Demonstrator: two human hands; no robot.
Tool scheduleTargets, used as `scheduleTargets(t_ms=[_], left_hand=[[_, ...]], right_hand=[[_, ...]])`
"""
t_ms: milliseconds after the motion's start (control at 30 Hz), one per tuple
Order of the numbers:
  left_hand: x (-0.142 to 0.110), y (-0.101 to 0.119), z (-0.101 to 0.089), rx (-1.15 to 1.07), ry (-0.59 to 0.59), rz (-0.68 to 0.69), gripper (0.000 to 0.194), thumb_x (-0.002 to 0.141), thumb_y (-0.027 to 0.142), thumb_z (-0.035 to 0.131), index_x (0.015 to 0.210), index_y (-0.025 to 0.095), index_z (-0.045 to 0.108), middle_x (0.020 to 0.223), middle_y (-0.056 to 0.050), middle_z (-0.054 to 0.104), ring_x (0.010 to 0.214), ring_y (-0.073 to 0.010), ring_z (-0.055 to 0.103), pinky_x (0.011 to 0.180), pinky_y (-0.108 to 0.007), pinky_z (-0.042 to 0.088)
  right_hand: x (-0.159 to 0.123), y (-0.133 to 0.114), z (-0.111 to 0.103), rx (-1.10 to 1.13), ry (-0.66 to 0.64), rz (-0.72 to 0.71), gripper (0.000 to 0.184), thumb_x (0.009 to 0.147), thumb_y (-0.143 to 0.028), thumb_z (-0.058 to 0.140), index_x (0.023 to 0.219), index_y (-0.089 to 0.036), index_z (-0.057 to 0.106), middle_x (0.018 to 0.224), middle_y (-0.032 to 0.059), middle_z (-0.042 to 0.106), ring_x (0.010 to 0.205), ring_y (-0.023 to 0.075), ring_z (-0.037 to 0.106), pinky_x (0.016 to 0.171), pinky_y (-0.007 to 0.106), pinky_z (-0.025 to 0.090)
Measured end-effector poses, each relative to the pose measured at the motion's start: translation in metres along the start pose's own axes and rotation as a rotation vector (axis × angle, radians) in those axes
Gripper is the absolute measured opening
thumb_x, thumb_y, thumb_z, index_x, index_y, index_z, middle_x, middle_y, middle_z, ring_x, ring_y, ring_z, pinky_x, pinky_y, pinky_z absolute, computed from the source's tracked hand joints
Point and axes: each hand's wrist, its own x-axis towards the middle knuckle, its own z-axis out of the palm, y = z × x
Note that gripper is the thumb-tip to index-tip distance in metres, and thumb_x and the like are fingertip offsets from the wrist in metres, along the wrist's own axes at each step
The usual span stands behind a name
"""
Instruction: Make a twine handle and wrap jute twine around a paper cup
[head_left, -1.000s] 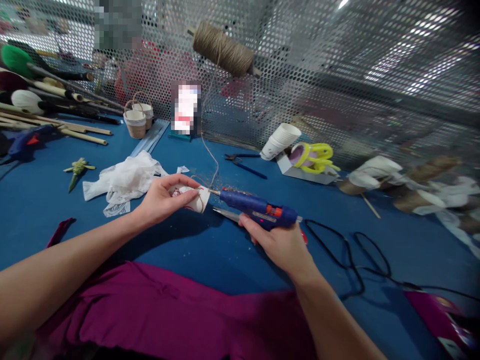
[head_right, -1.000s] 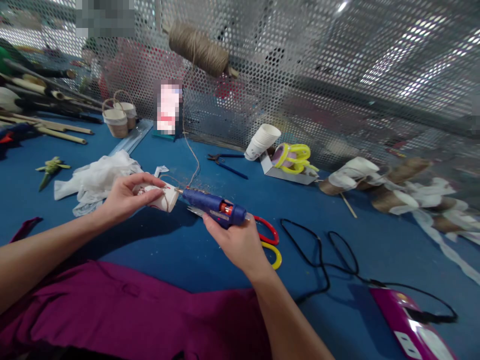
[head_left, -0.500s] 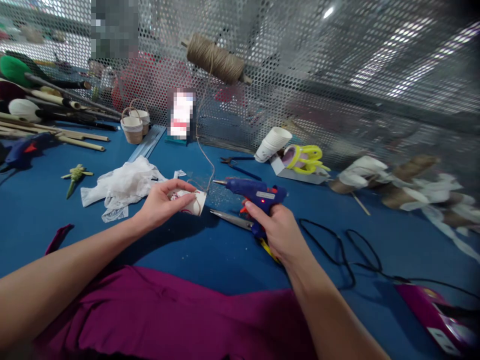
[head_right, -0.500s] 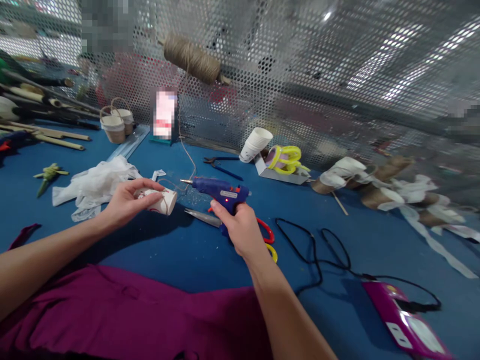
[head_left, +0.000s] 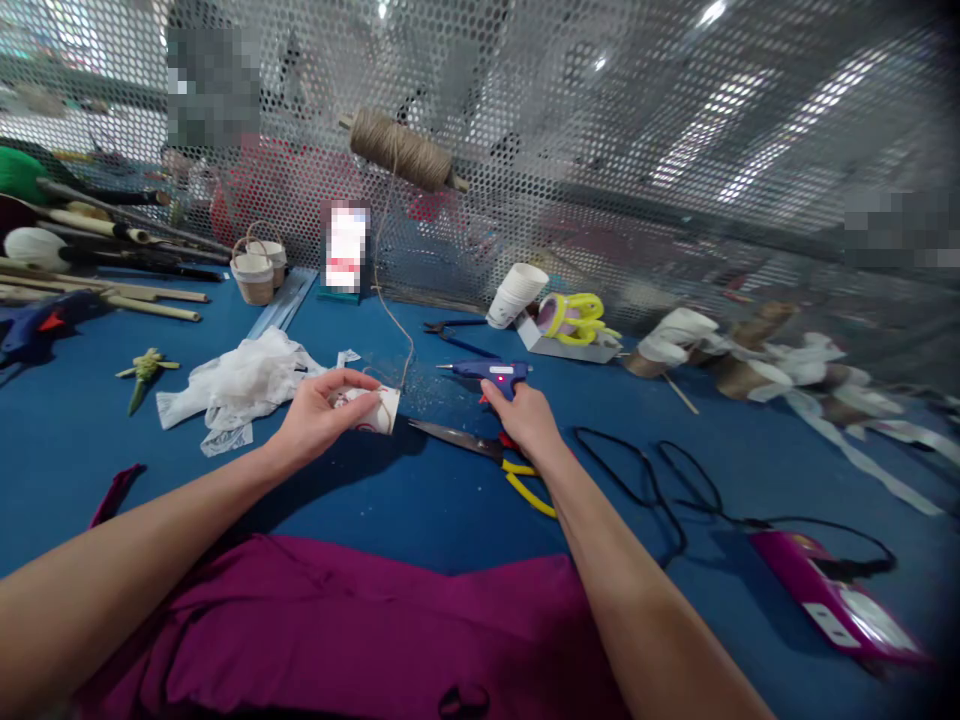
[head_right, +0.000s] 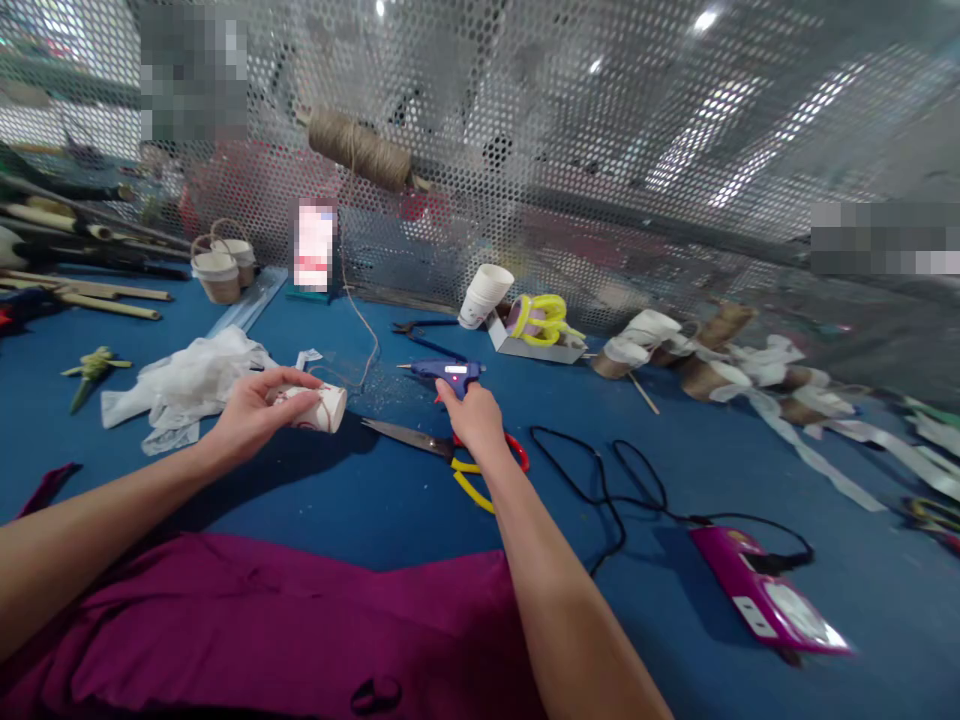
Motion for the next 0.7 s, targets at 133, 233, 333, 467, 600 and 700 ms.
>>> scheduleTargets(t_ms=[133, 233, 333, 467, 600, 700], left_hand=[[-0.005, 0.004, 0.003, 0.058, -0.023, 0.093, 0.020, 0.069, 0.029, 0.063, 0.081, 0.013, 0.065, 0.072, -0.004, 0.069, 0.052, -0.0087, 0.058, 0.050, -0.018, 0.049], [-0.011, 0.007, 0.005, 0.124, -0.053, 0.187, 0.017, 0.071, 0.028, 0.061, 0.080, 0.013, 0.065, 0.077, -0.006, 0.070, 0.058, -0.0103, 0.060, 0.051, -0.018, 0.049], [-0.016, 0.010, 0.008, 0.191, -0.092, 0.262, 0.016, 0.074, 0.027, 0.058, 0.080, 0.014, 0.066, 0.077, -0.007, 0.070, 0.057, -0.0103, 0.059, 0.047, -0.017, 0.046], [-0.022, 0.011, 0.010, 0.287, -0.167, 0.353, 0.016, 0.075, 0.025, 0.057, 0.082, 0.013, 0.065, 0.076, -0.007, 0.069, 0.045, -0.0058, 0.050, 0.038, -0.014, 0.038], [-0.028, 0.011, 0.012, 0.380, -0.283, 0.429, 0.017, 0.076, 0.022, 0.055, 0.084, 0.012, 0.065, 0.065, -0.005, 0.068, 0.036, -0.0034, 0.042, 0.035, -0.013, 0.034], [-0.031, 0.012, 0.013, 0.423, -0.341, 0.475, 0.017, 0.076, 0.020, 0.053, 0.084, 0.013, 0.066, 0.060, -0.003, 0.066, 0.037, -0.0044, 0.045, 0.038, -0.013, 0.039]], right_hand=[[0.002, 0.001, -0.001, -0.138, 0.015, 0.001, 0.029, 0.070, -0.045, 0.058, 0.057, -0.019, 0.052, 0.062, 0.0140, 0.063, 0.079, 0.0317, 0.062, 0.067, 0.036, 0.042], [-0.002, -0.002, -0.002, -0.177, 0.039, -0.009, 0.028, 0.070, -0.039, 0.061, 0.077, -0.012, 0.060, 0.078, 0.0198, 0.064, 0.089, 0.0357, 0.059, 0.073, 0.042, 0.041], [-0.014, -0.015, -0.005, -0.159, 0.056, -0.092, 0.029, 0.076, -0.030, 0.056, 0.092, -0.006, 0.060, 0.102, 0.0257, 0.059, 0.107, 0.0372, 0.049, 0.086, 0.049, 0.034], [-0.042, -0.044, -0.007, -0.006, -0.214, -0.324, 0.037, 0.087, -0.040, 0.040, 0.076, -0.019, 0.068, 0.092, 0.0072, 0.067, 0.095, 0.0195, 0.059, 0.087, 0.033, 0.041], [-0.067, -0.064, -0.005, 0.488, -0.705, -0.401, 0.055, 0.089, -0.053, 0.024, 0.091, -0.021, 0.069, 0.105, 0.0053, 0.066, 0.101, 0.0161, 0.058, 0.092, 0.033, 0.040], [-0.074, -0.065, -0.003, 0.722, -0.865, -0.337, 0.041, 0.081, -0.053, 0.046, 0.104, -0.025, 0.065, 0.114, 0.0038, 0.062, 0.110, 0.0171, 0.053, 0.093, 0.034, 0.040]])
